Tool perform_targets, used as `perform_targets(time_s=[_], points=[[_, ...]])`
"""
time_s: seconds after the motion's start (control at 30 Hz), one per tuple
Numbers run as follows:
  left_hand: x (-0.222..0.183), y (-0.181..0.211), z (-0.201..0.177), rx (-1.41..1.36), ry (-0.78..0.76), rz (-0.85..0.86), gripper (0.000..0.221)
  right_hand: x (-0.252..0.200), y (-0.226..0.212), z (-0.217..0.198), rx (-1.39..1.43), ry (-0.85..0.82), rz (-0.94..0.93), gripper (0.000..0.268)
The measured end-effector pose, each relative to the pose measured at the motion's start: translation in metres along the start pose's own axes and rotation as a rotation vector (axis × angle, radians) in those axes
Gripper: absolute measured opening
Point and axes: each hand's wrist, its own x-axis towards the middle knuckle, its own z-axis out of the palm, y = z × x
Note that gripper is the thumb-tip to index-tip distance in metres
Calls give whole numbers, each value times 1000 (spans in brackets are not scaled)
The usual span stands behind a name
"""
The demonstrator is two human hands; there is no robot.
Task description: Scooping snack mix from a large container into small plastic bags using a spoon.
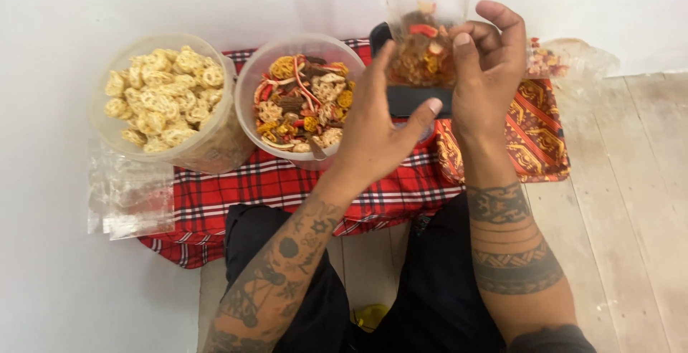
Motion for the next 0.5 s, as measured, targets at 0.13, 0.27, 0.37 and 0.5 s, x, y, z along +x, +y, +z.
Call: perform_targets(time_s=[0.13,0.27,0.37,0.5], points=[[3,1,-3,-99,22,-41,84,-1,9,-4,119,-11,48,37],[5,0,-4,-230,-12,-47,82,-2,10,-9,321,-49,119,39],[6,-6,-7,-227,7,-51,73,-3,7,-11,397,-89,164,40],[7,-1,-17,-342,1,-81,59,-6,1,-10,493,-159,246,39]])
